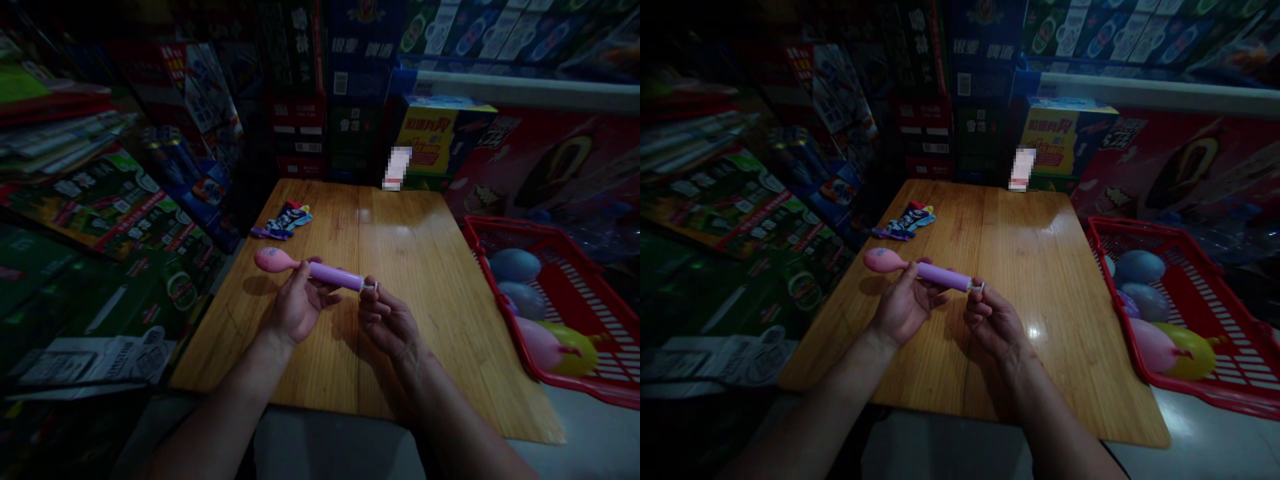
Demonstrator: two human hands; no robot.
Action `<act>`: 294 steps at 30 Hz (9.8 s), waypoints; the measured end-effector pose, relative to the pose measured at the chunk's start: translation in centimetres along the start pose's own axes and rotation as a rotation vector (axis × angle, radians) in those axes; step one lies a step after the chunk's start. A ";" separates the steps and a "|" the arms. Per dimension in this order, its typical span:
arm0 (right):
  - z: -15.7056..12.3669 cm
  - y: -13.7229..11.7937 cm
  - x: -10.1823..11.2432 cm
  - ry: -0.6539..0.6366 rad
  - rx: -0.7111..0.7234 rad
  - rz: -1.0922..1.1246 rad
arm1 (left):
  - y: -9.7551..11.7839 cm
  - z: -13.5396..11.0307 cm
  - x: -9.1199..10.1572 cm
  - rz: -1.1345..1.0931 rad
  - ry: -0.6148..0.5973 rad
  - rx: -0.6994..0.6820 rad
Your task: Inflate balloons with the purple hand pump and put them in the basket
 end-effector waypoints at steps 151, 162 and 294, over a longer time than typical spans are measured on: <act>-0.2 0.2 -0.3 0.084 0.017 -0.117 | -1.0 -0.7 1.5 0.095 0.070 -0.029; -0.9 -2.4 -0.3 0.081 0.096 -0.089 | 1.6 -0.5 2.0 0.088 0.129 -0.162; -0.7 -1.2 -1.0 0.054 0.040 -0.233 | 1.1 -0.2 2.4 0.140 0.151 -0.111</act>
Point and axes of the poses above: each hand's wrist, its own z-axis towards the middle knuckle, its own x-axis out of the back of the hand, y = z × x, the point moved 2 cm from there along z, towards the middle knuckle, and after that the axes turned 1 degree about x, right-handed, at the moved point
